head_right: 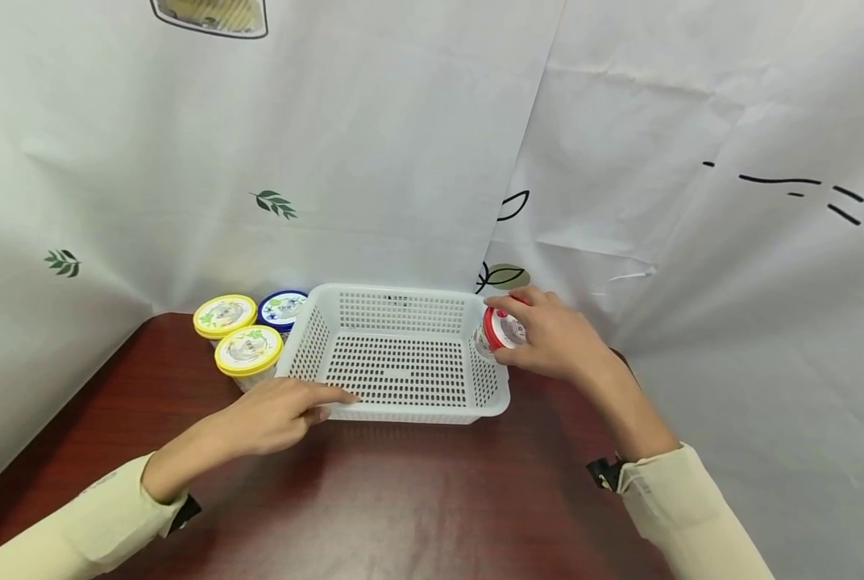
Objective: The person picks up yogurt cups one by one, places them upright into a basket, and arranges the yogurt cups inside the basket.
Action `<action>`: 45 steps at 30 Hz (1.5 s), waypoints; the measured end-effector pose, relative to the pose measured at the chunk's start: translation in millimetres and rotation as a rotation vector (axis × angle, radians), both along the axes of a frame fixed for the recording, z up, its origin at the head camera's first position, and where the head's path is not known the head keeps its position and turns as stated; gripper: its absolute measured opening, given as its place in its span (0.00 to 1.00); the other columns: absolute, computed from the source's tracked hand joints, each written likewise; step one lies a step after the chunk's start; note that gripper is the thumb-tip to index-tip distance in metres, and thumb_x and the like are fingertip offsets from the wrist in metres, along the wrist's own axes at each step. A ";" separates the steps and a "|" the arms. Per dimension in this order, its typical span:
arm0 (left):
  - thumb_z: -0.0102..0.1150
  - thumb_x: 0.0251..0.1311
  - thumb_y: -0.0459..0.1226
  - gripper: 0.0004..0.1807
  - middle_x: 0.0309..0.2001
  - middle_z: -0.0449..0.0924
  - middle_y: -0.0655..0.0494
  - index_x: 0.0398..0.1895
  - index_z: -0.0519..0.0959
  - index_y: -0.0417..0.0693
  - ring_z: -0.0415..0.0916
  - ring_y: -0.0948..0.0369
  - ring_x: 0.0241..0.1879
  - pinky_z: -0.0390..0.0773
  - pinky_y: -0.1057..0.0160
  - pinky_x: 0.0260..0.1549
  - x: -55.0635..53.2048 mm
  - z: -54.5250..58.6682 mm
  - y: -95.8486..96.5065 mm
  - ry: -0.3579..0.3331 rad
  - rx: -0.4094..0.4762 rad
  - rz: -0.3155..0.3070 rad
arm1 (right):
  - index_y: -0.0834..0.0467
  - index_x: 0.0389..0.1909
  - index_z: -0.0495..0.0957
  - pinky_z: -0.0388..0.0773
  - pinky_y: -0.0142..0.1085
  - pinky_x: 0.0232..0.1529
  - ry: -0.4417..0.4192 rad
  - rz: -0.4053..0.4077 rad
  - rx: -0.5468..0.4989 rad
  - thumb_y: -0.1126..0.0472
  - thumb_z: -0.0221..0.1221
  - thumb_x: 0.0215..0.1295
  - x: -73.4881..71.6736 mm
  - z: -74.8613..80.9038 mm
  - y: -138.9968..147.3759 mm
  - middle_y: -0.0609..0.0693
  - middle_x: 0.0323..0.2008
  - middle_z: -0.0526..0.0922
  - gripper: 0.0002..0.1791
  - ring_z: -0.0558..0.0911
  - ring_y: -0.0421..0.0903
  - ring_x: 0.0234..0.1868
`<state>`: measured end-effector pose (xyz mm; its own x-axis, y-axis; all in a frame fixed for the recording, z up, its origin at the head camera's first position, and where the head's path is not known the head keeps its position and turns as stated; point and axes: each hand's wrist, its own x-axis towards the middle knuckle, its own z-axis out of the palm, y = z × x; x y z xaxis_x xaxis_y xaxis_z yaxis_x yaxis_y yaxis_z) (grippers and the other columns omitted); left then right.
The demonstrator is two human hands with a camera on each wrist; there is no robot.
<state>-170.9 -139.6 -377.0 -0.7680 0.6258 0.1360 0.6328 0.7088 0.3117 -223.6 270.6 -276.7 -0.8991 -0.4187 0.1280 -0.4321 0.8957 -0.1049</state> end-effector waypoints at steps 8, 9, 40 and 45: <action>0.57 0.69 0.29 0.29 0.43 0.90 0.65 0.66 0.89 0.64 0.72 0.66 0.34 0.69 0.65 0.28 0.9 1.0 -0.4 -0.006 -0.007 0.008 | 0.38 0.80 0.77 0.84 0.62 0.58 -0.023 0.019 -0.024 0.42 0.74 0.66 0.7 -1.6 -5.6 0.57 0.77 0.77 0.40 0.76 0.63 0.75; 0.57 0.69 0.29 0.29 0.42 0.89 0.66 0.66 0.89 0.64 0.72 0.67 0.34 0.69 0.65 0.28 0.9 1.0 -0.4 -0.006 -0.006 0.008 | 0.38 0.80 0.77 0.84 0.62 0.58 -0.022 0.027 -0.028 0.42 0.74 0.66 0.6 -2.0 -6.6 0.57 0.77 0.77 0.40 0.76 0.64 0.75; 0.56 0.67 0.26 0.30 0.44 0.91 0.63 0.66 0.89 0.62 0.72 0.65 0.34 0.69 0.64 0.29 2.2 0.4 0.4 -0.030 0.003 -0.006 | 0.44 0.82 0.75 0.79 0.66 0.72 -0.078 0.152 -0.078 0.43 0.75 0.68 0.8 -26.3 -27.4 0.62 0.81 0.74 0.42 0.72 0.67 0.81; 0.56 0.66 0.26 0.31 0.43 0.91 0.64 0.66 0.89 0.62 0.72 0.65 0.34 0.70 0.64 0.31 1.2 0.9 0.6 -0.027 -0.003 -0.010 | 0.42 0.82 0.76 0.80 0.66 0.71 -0.084 0.161 -0.056 0.42 0.75 0.69 -0.4 -30.9 -29.6 0.62 0.81 0.74 0.41 0.73 0.69 0.80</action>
<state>-169.8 -139.0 -376.1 -0.7649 0.6341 0.1134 0.6314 0.7030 0.3273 -223.9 241.1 -307.6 -0.8295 -0.5524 0.0824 -0.5570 0.8075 -0.1943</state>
